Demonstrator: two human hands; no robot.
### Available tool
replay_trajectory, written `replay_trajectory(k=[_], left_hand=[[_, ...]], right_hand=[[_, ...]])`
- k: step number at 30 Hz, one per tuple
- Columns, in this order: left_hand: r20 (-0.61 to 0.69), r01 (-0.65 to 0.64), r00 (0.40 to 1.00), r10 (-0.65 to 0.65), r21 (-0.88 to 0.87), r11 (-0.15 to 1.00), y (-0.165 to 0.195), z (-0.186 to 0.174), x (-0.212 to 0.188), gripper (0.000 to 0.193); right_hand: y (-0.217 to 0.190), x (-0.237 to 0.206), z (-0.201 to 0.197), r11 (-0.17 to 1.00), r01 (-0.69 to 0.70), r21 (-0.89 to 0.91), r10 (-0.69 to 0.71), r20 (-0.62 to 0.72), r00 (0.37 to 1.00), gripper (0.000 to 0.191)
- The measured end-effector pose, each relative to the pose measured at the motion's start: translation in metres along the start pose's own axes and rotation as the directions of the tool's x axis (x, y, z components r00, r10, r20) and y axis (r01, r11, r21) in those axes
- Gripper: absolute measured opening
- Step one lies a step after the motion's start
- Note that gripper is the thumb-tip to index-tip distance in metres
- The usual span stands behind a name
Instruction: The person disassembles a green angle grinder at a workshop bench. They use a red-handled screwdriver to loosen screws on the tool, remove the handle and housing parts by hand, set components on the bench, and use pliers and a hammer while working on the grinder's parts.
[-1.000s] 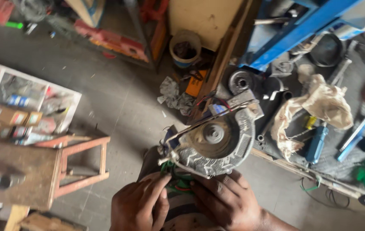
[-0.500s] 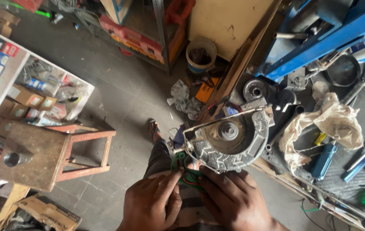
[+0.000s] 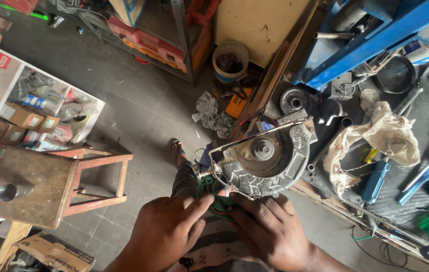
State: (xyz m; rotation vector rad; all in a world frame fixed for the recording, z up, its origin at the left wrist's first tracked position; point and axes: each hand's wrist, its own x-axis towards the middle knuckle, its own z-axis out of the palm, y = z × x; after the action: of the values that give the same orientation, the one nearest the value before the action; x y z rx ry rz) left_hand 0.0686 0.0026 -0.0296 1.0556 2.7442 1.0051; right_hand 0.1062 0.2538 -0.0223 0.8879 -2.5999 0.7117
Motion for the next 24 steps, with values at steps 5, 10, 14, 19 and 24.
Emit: replay_trajectory(k=[5, 10, 14, 19, 24], left_hand=[[-0.024, 0.073, 0.997, -0.075, -0.095, 0.993, -0.001, 0.000, 0.000, 0.042], [-0.088, 0.079, 0.991, -0.104, -0.252, 0.964, -0.005, -0.001, -0.005, 0.038], [-0.262, -0.032, 0.965, -0.026, -0.214, 0.976, -0.002, -0.001, -0.014, 0.040], [-0.314, -0.174, 0.933, 0.177, 0.040, 0.984, 0.007, 0.006, -0.015, 0.034], [-0.250, -0.202, 0.931, 0.265, 0.250, 0.947, 0.019, 0.007, -0.006, 0.024]], right_hand=[[0.001, -0.002, 0.000, 1.000, 0.016, 0.011, -0.015, -0.027, 1.000, 0.040], [0.007, -0.010, -0.002, 0.997, 0.075, 0.011, -0.073, -0.128, 0.989, 0.038], [0.017, -0.027, -0.006, 0.997, 0.074, 0.014, -0.069, -0.240, 0.968, 0.036], [0.021, -0.046, -0.006, 0.991, -0.115, 0.074, 0.132, -0.300, 0.945, 0.036], [0.018, -0.048, -0.006, 0.988, -0.128, 0.083, 0.146, -0.279, 0.949, 0.038]])
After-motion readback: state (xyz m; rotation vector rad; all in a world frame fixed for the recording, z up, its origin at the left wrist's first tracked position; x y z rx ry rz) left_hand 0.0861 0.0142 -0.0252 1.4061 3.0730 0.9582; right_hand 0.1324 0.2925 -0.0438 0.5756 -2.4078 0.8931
